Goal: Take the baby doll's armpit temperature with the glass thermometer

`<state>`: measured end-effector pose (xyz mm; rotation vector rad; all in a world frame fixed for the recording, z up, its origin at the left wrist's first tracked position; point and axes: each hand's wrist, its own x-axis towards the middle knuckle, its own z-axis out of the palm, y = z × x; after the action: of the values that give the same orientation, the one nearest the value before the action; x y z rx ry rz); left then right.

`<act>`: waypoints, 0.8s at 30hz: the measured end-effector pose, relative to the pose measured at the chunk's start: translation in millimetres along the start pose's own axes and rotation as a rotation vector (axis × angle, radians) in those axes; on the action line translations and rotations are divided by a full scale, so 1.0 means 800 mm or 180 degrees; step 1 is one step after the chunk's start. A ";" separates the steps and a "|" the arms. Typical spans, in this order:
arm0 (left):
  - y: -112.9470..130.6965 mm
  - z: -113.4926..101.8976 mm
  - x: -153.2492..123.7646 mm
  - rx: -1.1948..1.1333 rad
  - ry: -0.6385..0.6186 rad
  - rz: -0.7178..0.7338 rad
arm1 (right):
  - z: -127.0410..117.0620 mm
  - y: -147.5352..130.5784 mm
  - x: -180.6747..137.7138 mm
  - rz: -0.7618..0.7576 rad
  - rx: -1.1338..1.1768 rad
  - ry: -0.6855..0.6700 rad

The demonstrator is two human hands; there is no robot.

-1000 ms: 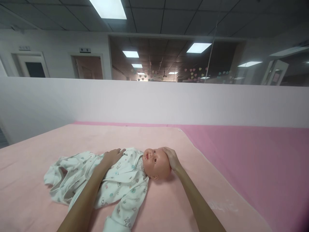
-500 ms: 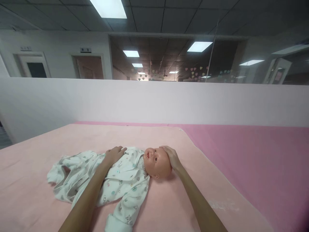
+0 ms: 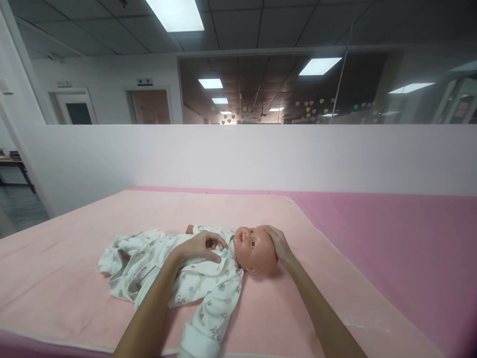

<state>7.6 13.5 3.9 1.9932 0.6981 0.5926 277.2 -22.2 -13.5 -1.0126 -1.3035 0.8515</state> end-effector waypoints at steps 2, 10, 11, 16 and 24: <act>-0.003 0.001 0.003 -0.0021 0.0182 -0.0200 | 0.000 -0.001 -0.002 -0.0037 -0.0096 -0.0044; -0.033 -0.012 0.004 -0.2173 0.1858 -0.0458 | 0.013 -0.042 -0.013 -0.1943 -0.2275 0.0597; -0.033 -0.014 0.004 -0.2278 0.1868 -0.0492 | 0.024 -0.051 -0.013 -0.2206 -0.2626 0.0301; -0.030 -0.015 0.005 -0.2253 0.1911 -0.0557 | 0.104 -0.078 -0.003 -0.2426 -0.4132 -0.1320; -0.027 -0.010 0.007 -0.2525 0.2051 -0.0376 | 0.169 -0.074 0.026 -0.1773 -0.4962 -0.1442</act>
<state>0.9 31.3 -10.4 1.0089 0.7822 1.2365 142.2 -9.0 47.6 -1.4619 -2.5484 -0.6203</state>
